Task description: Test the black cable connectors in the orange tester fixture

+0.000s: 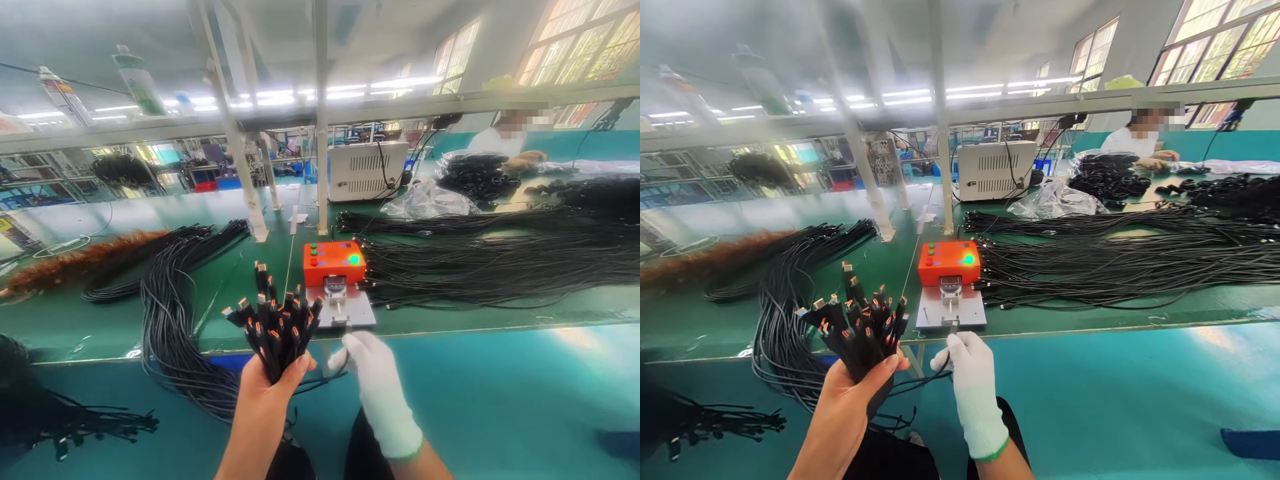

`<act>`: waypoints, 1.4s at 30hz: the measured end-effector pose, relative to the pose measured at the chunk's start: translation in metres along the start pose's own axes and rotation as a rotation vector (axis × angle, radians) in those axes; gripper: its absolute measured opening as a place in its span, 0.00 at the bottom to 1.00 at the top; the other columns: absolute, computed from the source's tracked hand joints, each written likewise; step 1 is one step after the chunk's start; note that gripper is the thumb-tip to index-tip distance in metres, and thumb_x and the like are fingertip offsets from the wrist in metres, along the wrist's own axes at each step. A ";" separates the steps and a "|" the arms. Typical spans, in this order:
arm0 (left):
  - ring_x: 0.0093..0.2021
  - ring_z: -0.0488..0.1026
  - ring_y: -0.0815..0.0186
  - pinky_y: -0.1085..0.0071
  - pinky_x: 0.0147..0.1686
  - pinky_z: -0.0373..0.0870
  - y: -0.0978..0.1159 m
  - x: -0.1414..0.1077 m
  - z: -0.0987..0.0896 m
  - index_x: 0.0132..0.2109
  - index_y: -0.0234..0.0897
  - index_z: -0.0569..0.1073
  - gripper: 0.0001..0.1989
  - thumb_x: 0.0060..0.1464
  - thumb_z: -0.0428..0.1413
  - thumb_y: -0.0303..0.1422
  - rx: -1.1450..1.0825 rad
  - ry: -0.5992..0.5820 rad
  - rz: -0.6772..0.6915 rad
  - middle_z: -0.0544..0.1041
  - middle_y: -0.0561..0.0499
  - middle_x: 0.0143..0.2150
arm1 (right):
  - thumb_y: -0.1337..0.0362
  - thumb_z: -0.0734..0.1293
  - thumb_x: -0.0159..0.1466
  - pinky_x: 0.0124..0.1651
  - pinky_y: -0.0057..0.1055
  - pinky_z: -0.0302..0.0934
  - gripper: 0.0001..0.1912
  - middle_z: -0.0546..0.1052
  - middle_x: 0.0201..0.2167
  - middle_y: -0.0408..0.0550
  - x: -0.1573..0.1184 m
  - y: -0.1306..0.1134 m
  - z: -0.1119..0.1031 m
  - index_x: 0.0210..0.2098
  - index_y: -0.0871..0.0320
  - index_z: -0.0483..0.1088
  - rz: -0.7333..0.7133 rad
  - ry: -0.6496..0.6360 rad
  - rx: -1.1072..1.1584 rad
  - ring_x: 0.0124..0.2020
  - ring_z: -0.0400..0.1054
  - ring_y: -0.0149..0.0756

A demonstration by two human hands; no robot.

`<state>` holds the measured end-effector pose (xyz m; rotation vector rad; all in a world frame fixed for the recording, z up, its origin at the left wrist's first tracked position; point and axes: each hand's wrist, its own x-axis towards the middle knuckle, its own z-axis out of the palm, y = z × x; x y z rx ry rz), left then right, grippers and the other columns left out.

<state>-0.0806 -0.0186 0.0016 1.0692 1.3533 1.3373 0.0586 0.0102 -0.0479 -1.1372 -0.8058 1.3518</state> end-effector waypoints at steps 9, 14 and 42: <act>0.32 0.74 0.61 0.69 0.35 0.70 0.006 -0.002 0.005 0.47 0.37 0.76 0.19 0.45 0.62 0.33 0.014 0.023 0.011 0.79 0.51 0.28 | 0.60 0.64 0.56 0.26 0.32 0.64 0.10 0.73 0.15 0.45 0.019 0.000 -0.004 0.22 0.59 0.64 0.073 -0.031 -0.050 0.18 0.68 0.34; 0.31 0.73 0.63 0.72 0.33 0.70 0.005 0.001 0.005 0.52 0.39 0.74 0.22 0.47 0.61 0.31 0.032 -0.044 0.045 0.79 0.52 0.27 | 0.60 0.64 0.57 0.26 0.31 0.63 0.11 0.74 0.15 0.45 0.022 0.004 -0.005 0.22 0.59 0.65 0.068 -0.024 -0.039 0.18 0.68 0.34; 0.28 0.69 0.66 0.70 0.33 0.66 -0.007 0.009 -0.005 0.30 0.35 0.76 0.04 0.48 0.60 0.32 -0.040 -0.294 -0.054 0.74 0.54 0.22 | 0.57 0.64 0.59 0.50 0.39 0.60 0.16 0.75 0.45 0.51 -0.021 -0.031 -0.003 0.44 0.55 0.73 -0.349 -0.143 -0.355 0.47 0.67 0.46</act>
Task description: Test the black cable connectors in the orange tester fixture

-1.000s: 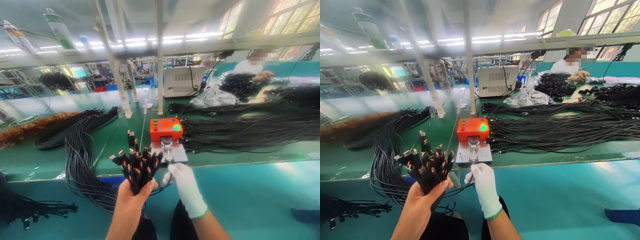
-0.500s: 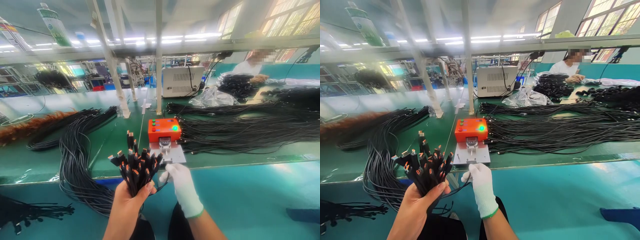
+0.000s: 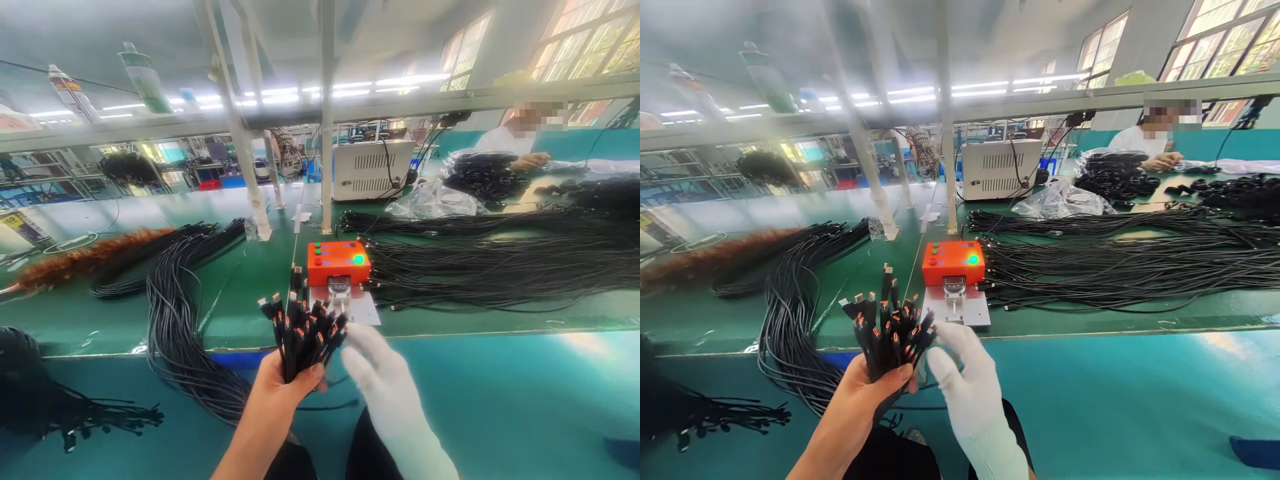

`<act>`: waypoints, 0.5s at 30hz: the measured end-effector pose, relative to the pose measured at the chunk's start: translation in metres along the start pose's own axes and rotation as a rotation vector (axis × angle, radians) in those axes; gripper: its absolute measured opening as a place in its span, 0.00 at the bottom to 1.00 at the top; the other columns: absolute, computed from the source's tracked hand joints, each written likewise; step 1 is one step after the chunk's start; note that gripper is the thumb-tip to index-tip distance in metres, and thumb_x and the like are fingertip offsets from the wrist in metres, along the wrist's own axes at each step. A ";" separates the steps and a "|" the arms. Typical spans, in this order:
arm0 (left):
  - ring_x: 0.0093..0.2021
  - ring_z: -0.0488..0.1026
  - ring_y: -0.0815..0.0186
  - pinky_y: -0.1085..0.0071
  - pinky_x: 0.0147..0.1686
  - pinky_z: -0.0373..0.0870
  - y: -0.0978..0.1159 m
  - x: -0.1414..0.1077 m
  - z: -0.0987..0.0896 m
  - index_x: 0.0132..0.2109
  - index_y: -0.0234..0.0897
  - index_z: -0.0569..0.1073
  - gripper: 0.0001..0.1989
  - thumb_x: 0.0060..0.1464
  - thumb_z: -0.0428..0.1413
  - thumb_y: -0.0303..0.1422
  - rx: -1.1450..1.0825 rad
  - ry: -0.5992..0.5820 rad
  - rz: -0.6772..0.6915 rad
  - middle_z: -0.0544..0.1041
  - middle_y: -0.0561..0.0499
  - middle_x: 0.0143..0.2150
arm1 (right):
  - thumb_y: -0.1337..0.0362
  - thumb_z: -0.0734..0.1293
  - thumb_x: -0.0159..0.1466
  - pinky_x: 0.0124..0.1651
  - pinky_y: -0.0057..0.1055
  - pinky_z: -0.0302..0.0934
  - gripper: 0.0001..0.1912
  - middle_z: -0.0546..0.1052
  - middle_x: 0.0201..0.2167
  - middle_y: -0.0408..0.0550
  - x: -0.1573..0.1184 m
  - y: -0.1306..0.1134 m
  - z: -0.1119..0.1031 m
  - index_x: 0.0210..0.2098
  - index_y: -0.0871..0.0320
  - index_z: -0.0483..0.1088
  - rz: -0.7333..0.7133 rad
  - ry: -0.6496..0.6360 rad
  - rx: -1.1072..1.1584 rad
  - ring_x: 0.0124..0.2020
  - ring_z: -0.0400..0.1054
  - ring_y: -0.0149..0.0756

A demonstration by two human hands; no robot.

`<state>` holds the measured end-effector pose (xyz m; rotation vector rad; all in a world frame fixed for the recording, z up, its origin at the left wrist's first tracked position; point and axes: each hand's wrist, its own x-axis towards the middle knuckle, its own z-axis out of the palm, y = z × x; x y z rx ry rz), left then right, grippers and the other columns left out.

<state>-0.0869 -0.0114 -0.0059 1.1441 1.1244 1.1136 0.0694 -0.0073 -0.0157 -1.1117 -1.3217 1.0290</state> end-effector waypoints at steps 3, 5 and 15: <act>0.31 0.71 0.65 0.69 0.36 0.67 -0.005 -0.001 0.000 0.34 0.36 0.78 0.05 0.48 0.61 0.32 -0.045 0.030 0.004 0.77 0.53 0.28 | 0.58 0.65 0.58 0.38 0.32 0.63 0.11 0.77 0.32 0.49 0.000 -0.008 0.015 0.35 0.59 0.74 0.116 -0.143 0.358 0.33 0.69 0.39; 0.36 0.72 0.63 0.68 0.41 0.67 -0.007 -0.003 0.001 0.36 0.37 0.78 0.08 0.47 0.62 0.33 -0.059 0.133 0.015 0.79 0.52 0.33 | 0.59 0.65 0.58 0.35 0.30 0.62 0.10 0.75 0.25 0.46 0.002 0.000 0.022 0.29 0.60 0.72 0.199 0.001 0.434 0.28 0.67 0.35; 0.33 0.70 0.64 0.70 0.39 0.63 0.006 -0.009 0.009 0.26 0.36 0.75 0.08 0.48 0.60 0.35 0.030 0.231 0.055 0.75 0.53 0.25 | 0.63 0.60 0.59 0.32 0.32 0.59 0.12 0.71 0.12 0.43 0.017 0.044 0.011 0.22 0.59 0.65 0.386 0.040 0.230 0.19 0.66 0.35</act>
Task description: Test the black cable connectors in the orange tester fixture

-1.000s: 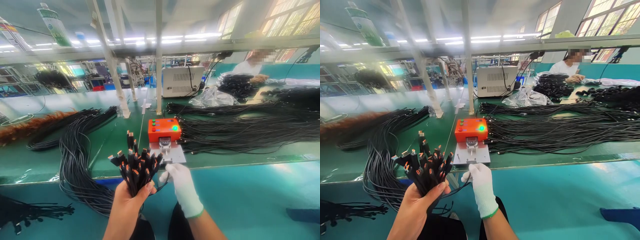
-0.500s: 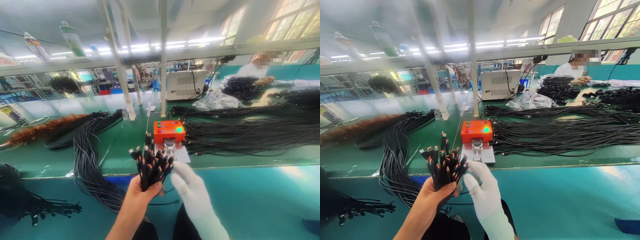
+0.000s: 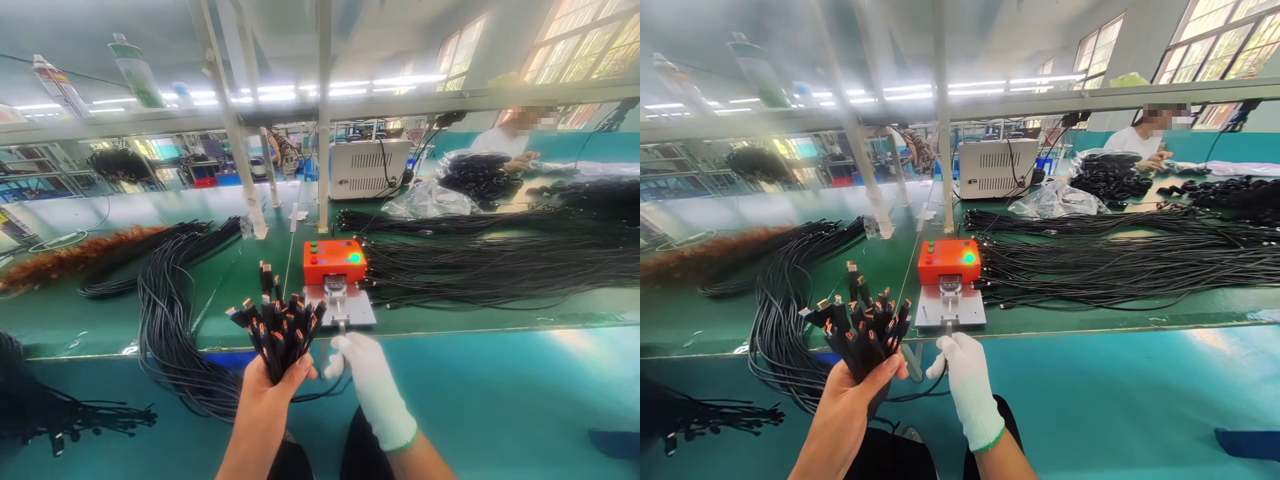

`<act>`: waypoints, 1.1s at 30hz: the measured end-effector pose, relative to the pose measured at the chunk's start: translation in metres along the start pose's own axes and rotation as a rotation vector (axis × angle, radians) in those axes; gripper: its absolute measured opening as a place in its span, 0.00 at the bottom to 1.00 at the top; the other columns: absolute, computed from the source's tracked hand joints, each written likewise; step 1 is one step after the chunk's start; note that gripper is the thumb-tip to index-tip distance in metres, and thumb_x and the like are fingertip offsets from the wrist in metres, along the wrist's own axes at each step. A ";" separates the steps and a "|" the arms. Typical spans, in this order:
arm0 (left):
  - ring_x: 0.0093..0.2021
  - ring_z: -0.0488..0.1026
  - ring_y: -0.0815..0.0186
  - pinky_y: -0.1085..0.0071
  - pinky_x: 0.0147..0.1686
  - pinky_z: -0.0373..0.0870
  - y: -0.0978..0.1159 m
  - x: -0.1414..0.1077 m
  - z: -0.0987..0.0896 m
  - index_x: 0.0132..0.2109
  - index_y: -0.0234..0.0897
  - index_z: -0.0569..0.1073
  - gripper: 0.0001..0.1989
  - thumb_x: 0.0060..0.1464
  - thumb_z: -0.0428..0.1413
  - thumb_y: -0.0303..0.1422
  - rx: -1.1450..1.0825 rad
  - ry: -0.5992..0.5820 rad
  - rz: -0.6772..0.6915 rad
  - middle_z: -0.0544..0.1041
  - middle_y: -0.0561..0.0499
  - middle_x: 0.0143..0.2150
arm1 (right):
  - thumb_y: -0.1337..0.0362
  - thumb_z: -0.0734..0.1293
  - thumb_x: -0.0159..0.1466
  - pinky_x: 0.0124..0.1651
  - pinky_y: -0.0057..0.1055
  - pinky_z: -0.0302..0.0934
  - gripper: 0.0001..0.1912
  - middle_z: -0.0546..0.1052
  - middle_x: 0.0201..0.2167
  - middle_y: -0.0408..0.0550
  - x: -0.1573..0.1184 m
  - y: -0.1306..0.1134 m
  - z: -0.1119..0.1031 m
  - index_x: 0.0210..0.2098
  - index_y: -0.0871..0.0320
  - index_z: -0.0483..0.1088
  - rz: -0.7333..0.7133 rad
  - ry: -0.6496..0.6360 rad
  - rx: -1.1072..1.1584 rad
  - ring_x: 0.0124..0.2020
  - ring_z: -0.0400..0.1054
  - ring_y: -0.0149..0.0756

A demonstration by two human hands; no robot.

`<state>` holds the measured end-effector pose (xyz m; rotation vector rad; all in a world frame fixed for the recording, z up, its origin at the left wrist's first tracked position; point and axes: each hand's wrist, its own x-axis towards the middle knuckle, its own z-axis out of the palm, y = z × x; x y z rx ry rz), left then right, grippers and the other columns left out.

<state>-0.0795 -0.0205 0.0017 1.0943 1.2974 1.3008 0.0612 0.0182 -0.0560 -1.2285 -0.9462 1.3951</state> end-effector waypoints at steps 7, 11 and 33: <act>0.31 0.69 0.64 0.70 0.37 0.63 0.001 0.000 0.000 0.26 0.37 0.75 0.08 0.47 0.61 0.36 0.020 0.019 -0.034 0.74 0.53 0.24 | 0.62 0.60 0.59 0.31 0.32 0.60 0.11 0.73 0.12 0.44 0.014 0.011 -0.003 0.23 0.59 0.67 0.018 -0.016 0.000 0.19 0.66 0.34; 0.29 0.69 0.65 0.72 0.34 0.64 0.000 -0.001 0.003 0.27 0.37 0.75 0.06 0.46 0.62 0.35 -0.029 0.048 -0.028 0.74 0.54 0.23 | 0.62 0.60 0.57 0.27 0.32 0.59 0.11 0.72 0.11 0.45 0.021 0.012 -0.004 0.24 0.61 0.69 0.034 -0.030 0.029 0.17 0.66 0.35; 0.29 0.70 0.64 0.71 0.33 0.66 -0.002 0.007 -0.003 0.25 0.36 0.75 0.06 0.44 0.62 0.33 -0.016 -0.037 -0.059 0.74 0.53 0.22 | 0.57 0.67 0.54 0.34 0.36 0.58 0.09 0.76 0.24 0.50 -0.003 -0.003 -0.025 0.29 0.55 0.73 -0.105 0.300 -0.746 0.27 0.69 0.42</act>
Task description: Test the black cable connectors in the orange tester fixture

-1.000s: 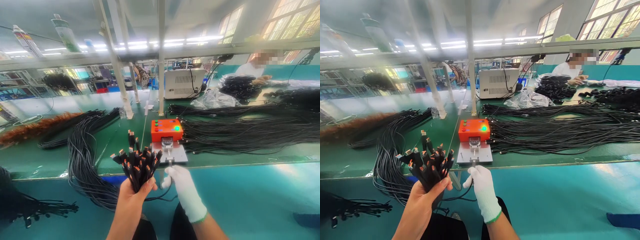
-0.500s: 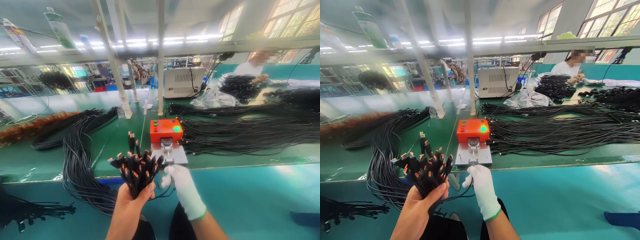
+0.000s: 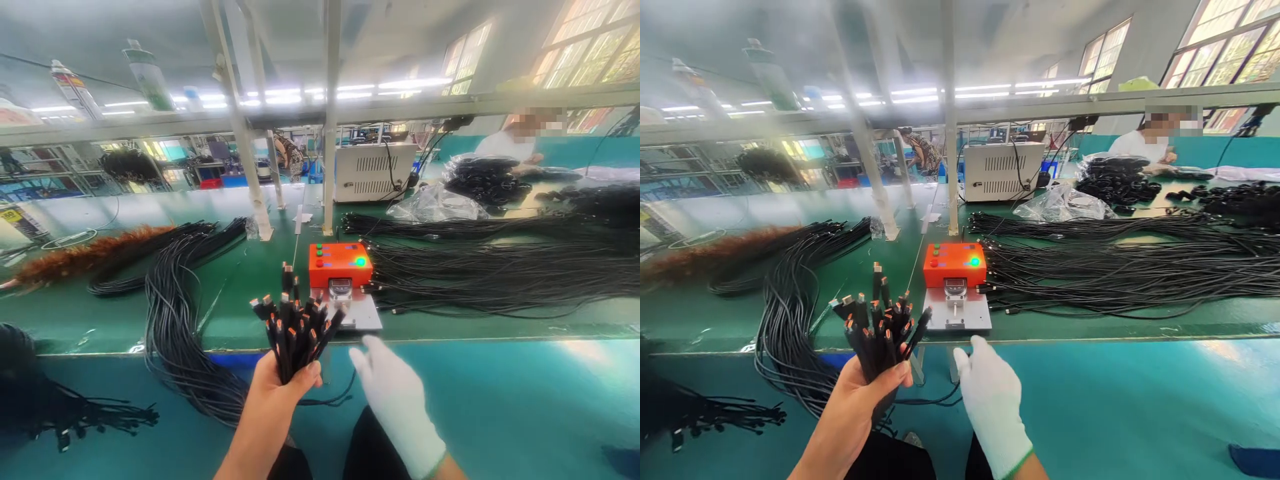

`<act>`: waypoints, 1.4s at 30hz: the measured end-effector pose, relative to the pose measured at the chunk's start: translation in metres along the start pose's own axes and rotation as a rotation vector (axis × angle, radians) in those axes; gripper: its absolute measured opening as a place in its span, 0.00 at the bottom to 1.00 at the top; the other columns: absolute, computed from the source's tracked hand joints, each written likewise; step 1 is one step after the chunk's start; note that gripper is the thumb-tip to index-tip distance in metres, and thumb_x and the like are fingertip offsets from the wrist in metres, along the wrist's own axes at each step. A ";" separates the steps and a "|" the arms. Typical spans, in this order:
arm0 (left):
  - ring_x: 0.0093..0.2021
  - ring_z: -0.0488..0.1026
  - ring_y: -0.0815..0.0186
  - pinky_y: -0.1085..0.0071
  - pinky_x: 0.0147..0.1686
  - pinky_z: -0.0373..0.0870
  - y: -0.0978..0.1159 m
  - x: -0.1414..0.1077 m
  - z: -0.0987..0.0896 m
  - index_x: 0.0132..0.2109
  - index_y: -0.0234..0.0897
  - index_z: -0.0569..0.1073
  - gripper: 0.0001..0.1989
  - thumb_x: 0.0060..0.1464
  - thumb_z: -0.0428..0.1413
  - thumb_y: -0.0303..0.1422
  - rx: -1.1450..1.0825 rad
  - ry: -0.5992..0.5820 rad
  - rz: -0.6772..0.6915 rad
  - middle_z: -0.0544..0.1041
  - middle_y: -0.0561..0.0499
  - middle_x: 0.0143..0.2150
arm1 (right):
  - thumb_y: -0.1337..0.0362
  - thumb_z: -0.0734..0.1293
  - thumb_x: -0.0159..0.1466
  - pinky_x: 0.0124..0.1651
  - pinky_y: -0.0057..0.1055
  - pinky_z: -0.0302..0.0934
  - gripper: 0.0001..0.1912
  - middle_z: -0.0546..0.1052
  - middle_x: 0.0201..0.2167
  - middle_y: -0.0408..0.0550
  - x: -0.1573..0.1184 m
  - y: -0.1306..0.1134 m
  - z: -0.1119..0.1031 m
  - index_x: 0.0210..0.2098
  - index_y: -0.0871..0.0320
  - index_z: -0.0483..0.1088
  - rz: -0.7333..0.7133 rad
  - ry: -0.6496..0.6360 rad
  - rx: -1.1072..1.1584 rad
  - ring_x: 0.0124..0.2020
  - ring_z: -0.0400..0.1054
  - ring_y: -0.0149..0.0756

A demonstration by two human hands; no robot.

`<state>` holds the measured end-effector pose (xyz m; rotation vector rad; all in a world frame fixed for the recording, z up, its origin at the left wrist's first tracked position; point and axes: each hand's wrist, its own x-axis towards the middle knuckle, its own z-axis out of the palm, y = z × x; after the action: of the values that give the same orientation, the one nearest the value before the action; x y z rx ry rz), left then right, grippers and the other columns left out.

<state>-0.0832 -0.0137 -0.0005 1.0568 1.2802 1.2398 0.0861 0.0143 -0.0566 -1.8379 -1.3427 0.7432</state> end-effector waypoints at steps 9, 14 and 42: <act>0.36 0.73 0.59 0.68 0.39 0.68 -0.006 -0.002 0.014 0.32 0.35 0.80 0.11 0.36 0.66 0.30 -0.206 0.084 0.019 0.80 0.51 0.31 | 0.55 0.65 0.59 0.40 0.33 0.62 0.14 0.78 0.34 0.49 -0.034 -0.055 0.005 0.36 0.59 0.74 -0.098 -0.342 1.018 0.35 0.70 0.39; 0.30 0.71 0.67 0.73 0.37 0.67 -0.002 -0.004 0.011 0.30 0.36 0.78 0.07 0.42 0.65 0.34 -0.207 0.161 0.034 0.77 0.54 0.24 | 0.58 0.62 0.60 0.34 0.32 0.62 0.14 0.74 0.18 0.45 -0.022 -0.032 0.020 0.23 0.59 0.68 0.055 -0.177 0.906 0.24 0.69 0.36; 0.32 0.72 0.62 0.70 0.31 0.69 -0.018 0.004 0.015 0.40 0.37 0.79 0.19 0.36 0.66 0.35 -0.187 0.154 -0.064 0.79 0.50 0.30 | 0.61 0.61 0.56 0.26 0.29 0.59 0.13 0.72 0.11 0.46 0.019 -0.019 0.020 0.19 0.61 0.69 0.094 -0.321 0.775 0.16 0.64 0.33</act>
<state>-0.0677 -0.0093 -0.0176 0.7936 1.2750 1.3837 0.0653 0.0409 -0.0529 -1.1901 -0.9441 1.4172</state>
